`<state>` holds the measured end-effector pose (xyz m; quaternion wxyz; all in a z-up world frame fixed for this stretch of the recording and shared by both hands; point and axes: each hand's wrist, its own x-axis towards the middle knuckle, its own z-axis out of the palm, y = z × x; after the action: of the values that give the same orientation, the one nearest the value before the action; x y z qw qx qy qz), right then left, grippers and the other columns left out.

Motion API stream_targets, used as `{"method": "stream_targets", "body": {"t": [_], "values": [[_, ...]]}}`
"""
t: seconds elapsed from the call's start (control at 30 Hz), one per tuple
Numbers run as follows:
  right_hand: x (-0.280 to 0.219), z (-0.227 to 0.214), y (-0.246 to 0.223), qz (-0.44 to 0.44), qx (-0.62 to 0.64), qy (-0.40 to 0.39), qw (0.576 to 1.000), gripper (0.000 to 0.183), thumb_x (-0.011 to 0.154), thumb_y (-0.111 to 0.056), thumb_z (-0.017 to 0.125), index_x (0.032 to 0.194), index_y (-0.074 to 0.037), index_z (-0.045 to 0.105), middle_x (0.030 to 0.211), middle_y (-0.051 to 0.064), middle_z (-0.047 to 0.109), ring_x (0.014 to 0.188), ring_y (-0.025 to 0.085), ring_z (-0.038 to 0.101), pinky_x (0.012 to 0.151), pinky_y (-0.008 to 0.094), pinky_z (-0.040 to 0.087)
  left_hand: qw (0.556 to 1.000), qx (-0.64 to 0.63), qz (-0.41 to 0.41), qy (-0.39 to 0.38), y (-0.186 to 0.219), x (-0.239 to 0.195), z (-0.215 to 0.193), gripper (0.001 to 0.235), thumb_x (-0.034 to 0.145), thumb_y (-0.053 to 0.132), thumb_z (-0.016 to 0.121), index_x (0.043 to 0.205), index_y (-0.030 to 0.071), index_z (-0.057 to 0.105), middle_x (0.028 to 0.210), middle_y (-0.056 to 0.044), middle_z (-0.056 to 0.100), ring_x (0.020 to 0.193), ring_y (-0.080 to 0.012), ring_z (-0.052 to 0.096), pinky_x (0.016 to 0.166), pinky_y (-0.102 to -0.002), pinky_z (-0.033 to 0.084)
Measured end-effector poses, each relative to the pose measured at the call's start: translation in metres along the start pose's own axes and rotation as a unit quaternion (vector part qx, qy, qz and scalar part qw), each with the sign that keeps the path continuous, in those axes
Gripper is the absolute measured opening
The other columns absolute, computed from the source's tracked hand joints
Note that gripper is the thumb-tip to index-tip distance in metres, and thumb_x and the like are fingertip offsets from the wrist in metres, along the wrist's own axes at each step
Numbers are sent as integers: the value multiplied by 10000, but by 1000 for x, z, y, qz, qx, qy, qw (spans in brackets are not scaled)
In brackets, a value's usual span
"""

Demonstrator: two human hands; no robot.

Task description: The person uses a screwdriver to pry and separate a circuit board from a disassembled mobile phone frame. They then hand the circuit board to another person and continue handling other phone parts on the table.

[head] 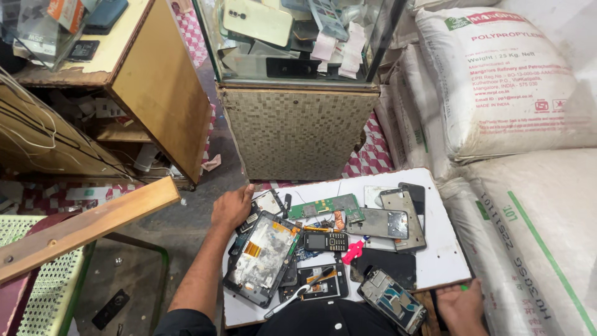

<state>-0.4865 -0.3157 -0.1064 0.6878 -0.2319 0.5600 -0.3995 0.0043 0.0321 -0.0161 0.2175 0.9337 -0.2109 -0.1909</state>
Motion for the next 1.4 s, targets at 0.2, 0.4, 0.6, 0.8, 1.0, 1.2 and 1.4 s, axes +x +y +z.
{"method": "stream_targets", "body": {"t": [0.2, 0.4, 0.6, 0.8, 1.0, 1.2, 1.4], "values": [[-18, 11, 6, -19, -2, -4, 1000, 646, 1082, -590, 300, 1501, -102, 360, 1506, 153, 444, 1382, 282, 479, 1154, 485, 383, 1000, 2, -27, -12, -1, -1, -2, 630, 1002, 639, 281, 1314, 266, 682, 1182, -221, 702, 1190, -434, 621, 1043, -543, 460], [-9, 18, 5, -7, -19, 24, 1000, 490, 1106, -421, 403, 1433, -57, 429, 1436, 120, 542, 1295, 226, 579, 1102, 420, 475, 999, 22, -47, -16, -13, -4, 8, 562, 1029, 590, 352, 1300, 234, 692, 1193, -211, 718, 1178, -436, 644, 1019, -543, 491], [23, 47, 14, -43, 10, 29, 999, 362, 1097, -325, 526, 1292, -21, 542, 1204, 68, 675, 1076, 206, 678, 923, 376, 562, 996, -8, -90, 17, -25, 0, -3, 529, 954, 625, 473, 1250, 254, 706, 1168, -194, 710, 1153, -441, 634, 975, -546, 499], [53, 79, 11, -47, 6, -16, 999, 226, 1086, -196, 526, 1248, -40, 546, 1124, 82, 674, 996, 202, 698, 877, 344, 593, 993, 1, -111, 33, -39, -11, -3, 543, 1024, 630, 458, 1179, 196, 747, 1108, -209, 736, 1109, -470, 651, 934, -563, 511], [80, 169, 1, -108, -14, -118, 987, 230, 1091, -142, 492, 1257, -1, 567, 1159, 109, 688, 1025, 215, 698, 926, 362, 585, 982, -56, -166, 73, -38, -23, -6, 510, 996, 607, 469, 1187, 216, 735, 1109, -196, 728, 1092, -454, 649, 917, -554, 501], [84, 236, 14, -133, -17, -156, 979, 257, 1104, -160, 506, 1269, 31, 551, 1185, 156, 668, 1027, 244, 685, 947, 399, 584, 970, -54, -192, 136, -50, -45, -4, 531, 1037, 595, 476, 1058, 130, 733, 1009, -215, 727, 1007, -476, 653, 852, -555, 510], [66, 257, 12, -133, -18, -209, 969, 232, 1079, -168, 519, 1235, 0, 553, 1141, 138, 695, 1006, 244, 708, 924, 412, 610, 968, -50, -138, 206, -70, -63, 5, 558, 1102, 522, 508, 949, 12, 673, 954, -253, 686, 905, -486, 618, 770, -554, 473]]}}
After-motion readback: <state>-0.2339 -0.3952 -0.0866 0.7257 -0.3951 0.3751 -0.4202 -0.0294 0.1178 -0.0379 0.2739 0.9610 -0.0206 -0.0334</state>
